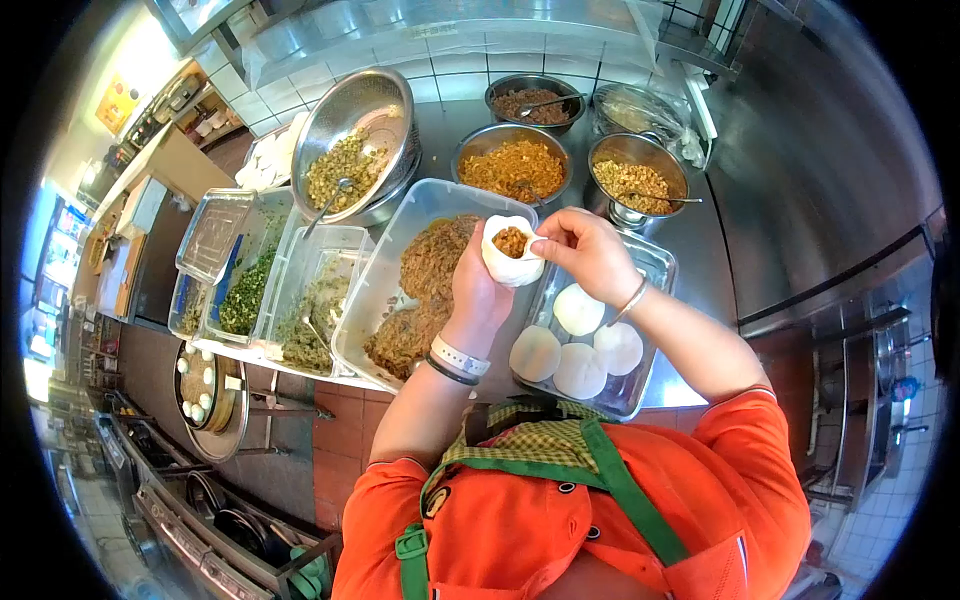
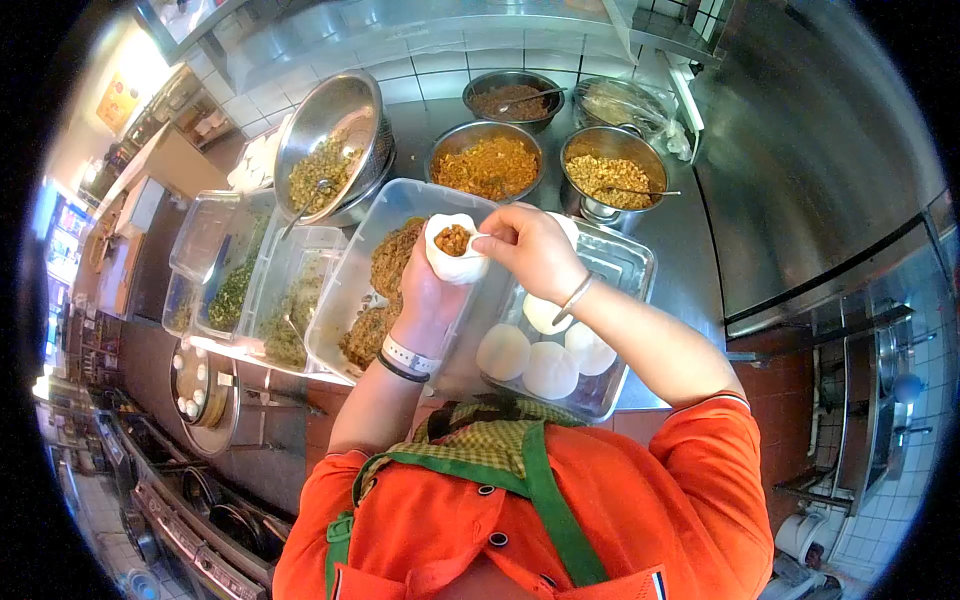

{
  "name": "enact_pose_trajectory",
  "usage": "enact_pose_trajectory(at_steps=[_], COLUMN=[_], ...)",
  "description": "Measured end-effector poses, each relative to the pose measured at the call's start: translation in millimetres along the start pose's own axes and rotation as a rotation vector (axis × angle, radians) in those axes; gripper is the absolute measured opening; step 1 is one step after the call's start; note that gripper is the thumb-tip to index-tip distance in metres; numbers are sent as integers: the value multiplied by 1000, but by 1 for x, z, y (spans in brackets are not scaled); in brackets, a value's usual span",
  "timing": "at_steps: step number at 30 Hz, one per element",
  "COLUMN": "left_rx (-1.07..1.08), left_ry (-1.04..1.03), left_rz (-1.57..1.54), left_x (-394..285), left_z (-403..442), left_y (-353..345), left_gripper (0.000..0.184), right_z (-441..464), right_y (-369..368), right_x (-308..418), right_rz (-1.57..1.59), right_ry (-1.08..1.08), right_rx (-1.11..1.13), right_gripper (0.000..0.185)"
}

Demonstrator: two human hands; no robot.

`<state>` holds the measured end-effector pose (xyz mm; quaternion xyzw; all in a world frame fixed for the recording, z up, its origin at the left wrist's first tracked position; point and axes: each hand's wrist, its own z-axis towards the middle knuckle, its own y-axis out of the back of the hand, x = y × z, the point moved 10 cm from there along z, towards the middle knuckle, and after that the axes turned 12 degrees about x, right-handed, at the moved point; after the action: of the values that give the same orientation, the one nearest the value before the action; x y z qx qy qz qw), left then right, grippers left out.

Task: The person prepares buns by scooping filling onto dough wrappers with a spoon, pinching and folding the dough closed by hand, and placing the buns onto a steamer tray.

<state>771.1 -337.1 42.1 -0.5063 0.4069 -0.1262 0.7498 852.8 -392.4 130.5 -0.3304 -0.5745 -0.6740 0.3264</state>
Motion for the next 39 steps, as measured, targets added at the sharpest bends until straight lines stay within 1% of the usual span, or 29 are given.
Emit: enact_pose_trajectory(at_steps=[2, 4, 5, 7, 8, 10, 11, 13, 14, 16, 18, 20, 22, 23, 24, 25, 26, 27, 28, 29, 30, 31, 32, 33, 35, 36, 38, 39], left_rx=[-57, -63, -68, -41, -12, -25, -38, -33, -26, 14, 55, 15, 8, 1, 0, 181, 364, 368, 204, 33, 61, 62, 94, 124, 106, 91, 70, 48], left_ry=[15, 54, 92, 106, 123, 133, 145, 175, 208, 242, 278, 298, 325, 351, 350, 315, 280, 285, 36, -216, -313, -315, -273, -229, -194, -159, -134, -106], left_rz=[32, 40, 49, 70, 91, 84, 76, 78, 83, 65, 50, 210, 189, 168, 169, 116, 62, 63, 202, 335, 462, 463, 484, 502, 441, 383, 346, 309], left_x=[2, 6, 8, 10, 11, 12, 14, 15, 17, 22, 23, 17, 17, 18, 14, 7, 2, 12, 2, -17, -30, -34, -34, -31, -28, -25, -23, -19], left_z=[-1, -1, -1, -1, -1, -2, -3, -4, -4, -1, 1, 0, 2, 1, -2, -3, -8, -8, -3, -8, -9, -8, -7, -7, -6, -6, -7, -7], left_y=[7, 10, 11, 10, 8, 10, 12, 10, 10, 16, 13, 12, 12, 13, 15, -2, -21, -27, -20, -14, -22, -22, -24, -25, -17, -13, -10, -8], left_gripper=[32, 32, 32, 32, 31, 31, 31, 30, 30, 30, 30, 31, 32, 34, 34, 36, 39, 39, 40, 42, 42, 42, 41, 39, 37, 35, 34, 33], right_z=[-1, -7, -6, 2, 5, 14, 12, 8, 6, 3, 5, 8, 14, 13, 12, 10, 10, 11, 11, 7, 4, 2, 1, 1, -13, -13, 0, -1], right_y=[-3, 5, 6, 5, 3, -12, -10, -8, -6, 2, 3, 5, -7, -7, -9, -12, -17, -20, -20, -22, -16, -12, -8, -8, -1, -1, 6, 7], right_x=[4, 34, 34, 10, 1, -33, -37, -24, -19, 20, 19, 14, -15, -16, -23, -30, -33, -40, -40, -37, -16, 2, 20, 19, 57, 59, 21, 22], right_rz=[-30, -153, -153, -5, -5, 339, 339, 149, 149, -76, -93, -111, 33, 33, 195, 357, 357, 471, 587, 589, 322, 52, -69, -69, -306, -306, -37, -37], right_ry=[25, 314, 316, 136, 137, -24, -24, -115, -116, 192, 177, 160, -9, -8, -54, -101, -102, -78, -51, -53, -19, 18, 132, 128, 496, 498, 107, 106], right_rx=[26, -83, -83, -31, -30, 67, 68, 160, 161, 100, 71, 42, 139, 140, 146, 152, 149, 74, -1, -2, -3, -5, -28, -26, -168, -167, -146, -145], right_gripper=[18, 16, 16, 15, 15, 14, 14, 18, 18, 21, 18, 15, 15, 15, 15, 15, 15, 15, 14, 14, 13, 13, 14, 14, 15, 15, 14, 14])
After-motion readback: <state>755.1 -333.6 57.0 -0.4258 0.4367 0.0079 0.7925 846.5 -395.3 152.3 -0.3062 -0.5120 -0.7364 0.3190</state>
